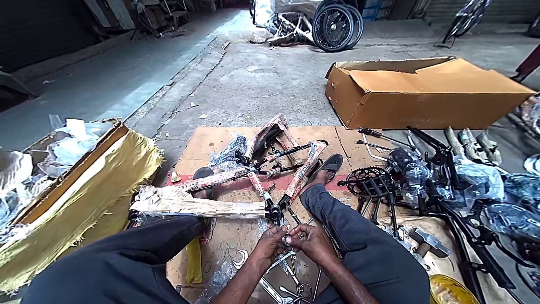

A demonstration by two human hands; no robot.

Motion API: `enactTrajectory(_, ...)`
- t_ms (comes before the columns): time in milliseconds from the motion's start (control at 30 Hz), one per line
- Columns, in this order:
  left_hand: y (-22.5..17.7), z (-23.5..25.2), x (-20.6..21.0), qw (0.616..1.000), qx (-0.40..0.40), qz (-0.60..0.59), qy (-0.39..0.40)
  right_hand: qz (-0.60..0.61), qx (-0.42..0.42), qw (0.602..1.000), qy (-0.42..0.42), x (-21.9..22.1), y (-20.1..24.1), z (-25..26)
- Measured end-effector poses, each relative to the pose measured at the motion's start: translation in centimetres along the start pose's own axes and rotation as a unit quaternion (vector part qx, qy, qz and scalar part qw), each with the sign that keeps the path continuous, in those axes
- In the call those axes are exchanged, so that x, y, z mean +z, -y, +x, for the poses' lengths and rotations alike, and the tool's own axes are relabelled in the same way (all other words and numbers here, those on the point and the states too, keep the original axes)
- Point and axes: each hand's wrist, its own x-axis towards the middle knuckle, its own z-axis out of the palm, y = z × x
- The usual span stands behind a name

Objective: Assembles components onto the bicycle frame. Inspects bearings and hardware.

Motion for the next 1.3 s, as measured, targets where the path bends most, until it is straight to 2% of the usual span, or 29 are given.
enactTrajectory(67, 0.2, 0.0, 0.0, 1.0, -0.004, 0.008, -0.011, -0.027, 0.001, 0.999, -0.017, -0.2, -0.2, 0.1)
enactTrajectory(167, -0.1, -0.2, 0.0, 1.0, -0.002, -0.026, 0.016, -0.029, 0.005, 0.998, -0.064, -0.7, -0.4, 0.3)
enactTrajectory(433, -0.4, 0.0, -0.2, 0.999, 0.013, -0.033, -0.003, 0.078, 0.025, 0.997, 0.007, -0.6, 0.3, 0.1)
enactTrajectory(667, 0.0, 0.4, -0.6, 0.999, 0.007, 0.017, 0.027, 0.179, 0.097, 0.979, -0.029, -0.6, 0.2, 0.5)
enactTrajectory(767, 0.7, 0.3, -0.2, 0.994, 0.008, 0.105, -0.017, 0.19, 0.106, 0.975, -0.05, -0.6, 0.1, 0.5)
enactTrajectory(867, 1.4, 0.9, -0.4, 0.981, 0.053, 0.148, -0.11, 0.187, 0.106, 0.972, -0.096, -0.9, 0.1, 0.7)
enactTrajectory(1067, 2.0, 4.3, -2.1, 0.915, 0.122, 0.292, -0.251, 0.178, 0.105, 0.974, -0.095, -1.0, 0.1, 0.7)
enactTrajectory(1233, 2.7, 3.9, -1.1, 0.91, 0.112, 0.291, -0.274, 0.193, 0.122, 0.97, -0.087, -0.9, 0.4, 0.4)
enactTrajectory(1300, 3.1, 3.0, -0.9, 0.923, 0.086, 0.246, -0.284, 0.218, 0.132, 0.963, -0.086, -0.8, 0.8, 0.3)
